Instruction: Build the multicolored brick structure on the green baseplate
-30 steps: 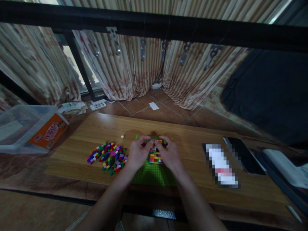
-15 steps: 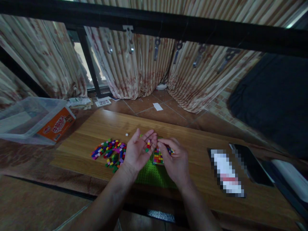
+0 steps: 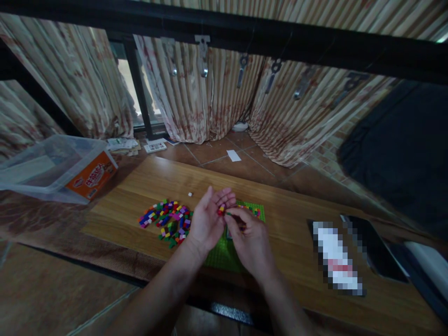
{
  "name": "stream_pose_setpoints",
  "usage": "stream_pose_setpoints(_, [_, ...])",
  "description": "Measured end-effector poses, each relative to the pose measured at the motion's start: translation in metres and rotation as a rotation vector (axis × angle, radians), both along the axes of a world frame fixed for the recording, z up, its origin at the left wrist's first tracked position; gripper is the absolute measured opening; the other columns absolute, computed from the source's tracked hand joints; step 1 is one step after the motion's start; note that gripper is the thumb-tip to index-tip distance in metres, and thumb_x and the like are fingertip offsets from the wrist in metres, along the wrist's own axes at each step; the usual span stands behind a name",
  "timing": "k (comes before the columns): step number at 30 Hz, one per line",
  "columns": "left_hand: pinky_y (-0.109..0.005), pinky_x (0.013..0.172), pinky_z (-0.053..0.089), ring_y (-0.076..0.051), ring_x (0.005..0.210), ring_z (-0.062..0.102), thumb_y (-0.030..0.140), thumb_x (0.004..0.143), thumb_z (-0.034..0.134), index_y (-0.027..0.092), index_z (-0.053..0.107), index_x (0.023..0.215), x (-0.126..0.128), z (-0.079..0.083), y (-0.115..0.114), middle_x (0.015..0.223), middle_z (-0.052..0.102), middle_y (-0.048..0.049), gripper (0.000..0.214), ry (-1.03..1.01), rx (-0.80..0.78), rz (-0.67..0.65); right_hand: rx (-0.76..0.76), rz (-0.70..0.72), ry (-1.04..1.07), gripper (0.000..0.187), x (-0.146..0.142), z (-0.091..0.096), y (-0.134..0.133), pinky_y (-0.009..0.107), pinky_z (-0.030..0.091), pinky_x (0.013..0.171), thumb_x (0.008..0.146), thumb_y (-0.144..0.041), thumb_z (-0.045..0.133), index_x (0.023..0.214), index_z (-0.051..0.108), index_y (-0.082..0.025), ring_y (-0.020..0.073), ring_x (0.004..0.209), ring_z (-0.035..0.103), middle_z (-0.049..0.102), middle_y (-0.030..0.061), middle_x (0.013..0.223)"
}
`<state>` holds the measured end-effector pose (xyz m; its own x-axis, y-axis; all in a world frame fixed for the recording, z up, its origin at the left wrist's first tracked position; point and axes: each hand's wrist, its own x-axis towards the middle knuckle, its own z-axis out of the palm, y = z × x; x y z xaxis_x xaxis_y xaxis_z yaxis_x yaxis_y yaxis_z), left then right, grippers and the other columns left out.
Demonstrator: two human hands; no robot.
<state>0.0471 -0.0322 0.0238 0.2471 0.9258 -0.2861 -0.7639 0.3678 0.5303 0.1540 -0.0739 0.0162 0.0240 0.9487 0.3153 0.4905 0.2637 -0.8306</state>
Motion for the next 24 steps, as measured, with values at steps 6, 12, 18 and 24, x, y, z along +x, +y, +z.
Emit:
stream_pose_setpoints(6, [-0.016,0.044,0.032,-0.003,0.048,0.041,0.027,0.073,0.065,0.011,0.066,0.078,-0.009,-0.014,0.007,0.068,0.058,-0.0006,0.016,0.251,-0.159,0.008,-0.053,-0.132,0.051,0.026,0.032,-0.003,0.008,0.035,0.051,0.078,0.089,-0.034,0.049,0.101,0.068,-0.023,0.0206,0.087,0.065,0.07,0.0063,0.099])
stream_pose_setpoints(12, [-0.018,0.041,0.023,-0.003,0.043,0.034,0.025,0.067,0.068,0.014,0.067,0.074,-0.004,-0.014,0.002,0.062,0.056,0.003,0.013,0.563,0.063,-0.078,-0.012,-0.141,-0.111,0.027,0.043,-0.002,0.012,0.036,0.05,0.079,0.089,-0.028,0.045,0.101,0.069,-0.024,0.0207,0.09,0.063,0.067,0.0064,0.099])
stream_pose_setpoints(18, [-0.026,0.067,0.045,-0.014,0.067,0.058,0.026,0.074,0.06,0.017,0.07,0.07,0.0,-0.027,0.004,0.067,0.066,-0.0008,0.014,0.923,0.39,-0.041,0.033,-0.048,-0.232,0.03,0.034,-0.005,0.011,0.032,0.05,0.076,0.091,-0.02,0.042,0.1,0.07,-0.025,0.0184,0.085,0.062,0.063,0.0049,0.092])
stream_pose_setpoints(24, [-0.026,0.066,0.045,-0.015,0.065,0.059,0.026,0.077,0.057,0.02,0.07,0.077,-0.004,-0.031,0.003,0.071,0.068,0.0003,0.015,1.169,0.539,-0.064,0.097,0.01,-0.479,0.03,0.03,-0.008,0.012,0.037,0.047,0.079,0.091,-0.016,0.043,0.101,0.07,-0.025,0.0217,0.088,0.056,0.064,0.0065,0.092])
